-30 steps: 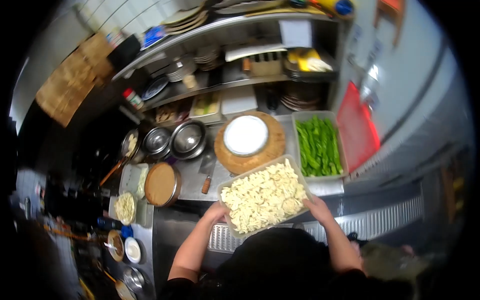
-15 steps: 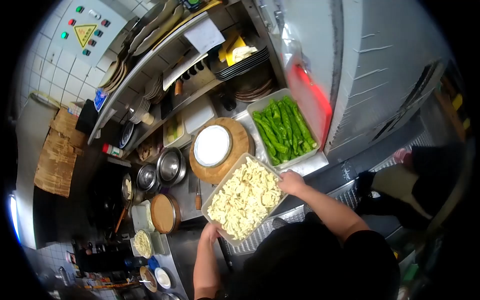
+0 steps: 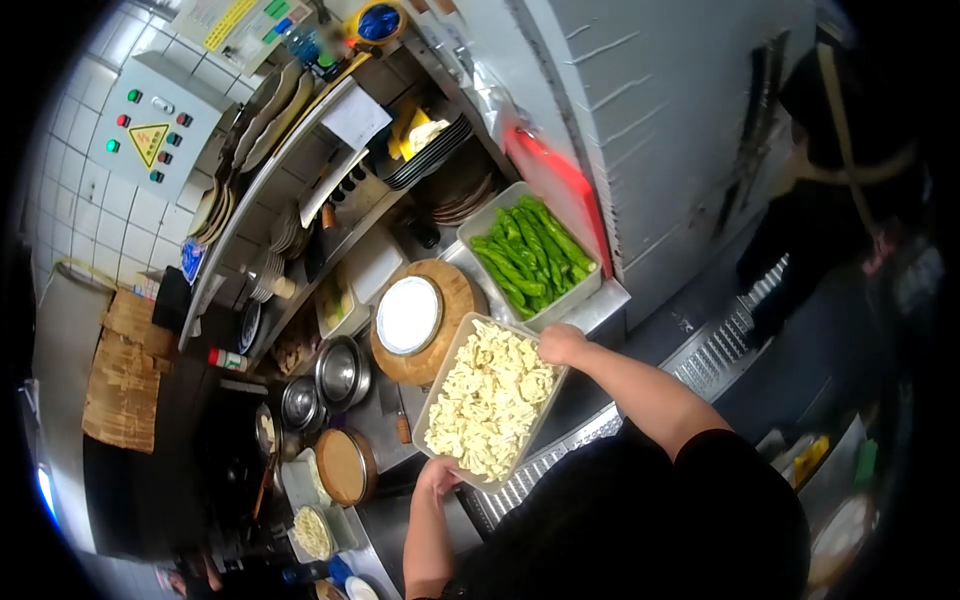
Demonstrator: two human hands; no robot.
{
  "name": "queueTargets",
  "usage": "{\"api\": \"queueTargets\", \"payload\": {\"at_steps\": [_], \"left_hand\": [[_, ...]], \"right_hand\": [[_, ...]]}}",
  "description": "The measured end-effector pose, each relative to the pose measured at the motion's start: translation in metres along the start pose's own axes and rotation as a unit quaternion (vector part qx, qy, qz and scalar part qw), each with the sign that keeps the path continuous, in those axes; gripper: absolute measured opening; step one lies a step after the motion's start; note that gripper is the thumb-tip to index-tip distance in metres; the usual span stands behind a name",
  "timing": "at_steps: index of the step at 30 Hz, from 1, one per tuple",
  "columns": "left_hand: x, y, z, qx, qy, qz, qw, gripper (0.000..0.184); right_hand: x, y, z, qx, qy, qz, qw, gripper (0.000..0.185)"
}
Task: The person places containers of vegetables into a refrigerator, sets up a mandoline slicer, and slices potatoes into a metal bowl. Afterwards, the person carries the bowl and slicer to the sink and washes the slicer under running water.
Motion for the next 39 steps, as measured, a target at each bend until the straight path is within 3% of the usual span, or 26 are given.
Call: {"api": "queueTargets", "payload": {"at_steps": [3, 8, 13, 17, 21, 26, 28, 31, 33, 38, 39], "left_hand": [[0.003, 0.001, 0.011, 0.000, -0.046, 0.034, 0.998, 0.061], [-0.014, -0.022, 0.015, 0.054, -0.115, -0.019, 0.992, 0.052], [-0.023, -0.005, 0.051, 0.142, -0.111, -0.048, 0.983, 0.062], [-0.032, 0.011, 0.102, 0.219, -0.122, -0.063, 0.966, 0.058], [-0.012, 0.023, 0.167, 0.295, -0.142, -0.054, 0.943, 0.055], [-0.014, 0.033, 0.299, 0.311, -0.177, -0.046, 0.933, 0.056], [-0.009, 0.034, 0.348, 0.345, -0.174, -0.022, 0.922, 0.056], [-0.012, 0.032, 0.428, 0.334, -0.196, 0.007, 0.922, 0.050], [-0.031, 0.033, 0.475, 0.335, -0.196, 0.002, 0.921, 0.049], [-0.019, 0.023, 0.550, 0.349, -0.198, -0.013, 0.916, 0.051], [-0.009, 0.019, 0.557, 0.336, -0.194, -0.016, 0.921, 0.042]], "right_hand": [[-0.017, 0.016, 0.015, -0.024, 0.020, -0.013, 0.999, 0.035], [-0.109, 0.033, 0.025, -0.017, 0.012, 0.032, 0.999, 0.036], [-0.162, 0.075, 0.031, 0.028, 0.040, 0.076, 0.996, 0.034], [-0.205, 0.122, 0.034, 0.089, 0.072, 0.108, 0.988, 0.032], [-0.232, 0.196, 0.034, 0.148, 0.124, 0.139, 0.971, 0.030], [-0.288, 0.318, 0.019, 0.244, 0.198, 0.166, 0.935, 0.029], [-0.312, 0.364, 0.003, 0.295, 0.244, 0.157, 0.911, 0.029], [-0.354, 0.434, -0.015, 0.385, 0.268, 0.239, 0.850, 0.025], [-0.391, 0.438, -0.057, 0.429, 0.285, 0.255, 0.818, 0.022], [-0.403, 0.503, -0.103, 0.409, 0.277, 0.223, 0.841, 0.016], [-0.400, 0.527, -0.101, 0.405, 0.289, 0.204, 0.843, 0.015]]}}
Point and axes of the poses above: each hand's wrist, its own x-axis towards the middle knuckle, its own z-axis out of the palm, y = z × x, the point moved 10 cm from there along x, towards the middle knuckle, and after that the axes turned 4 degrees about -z, right-handed, at the moved point
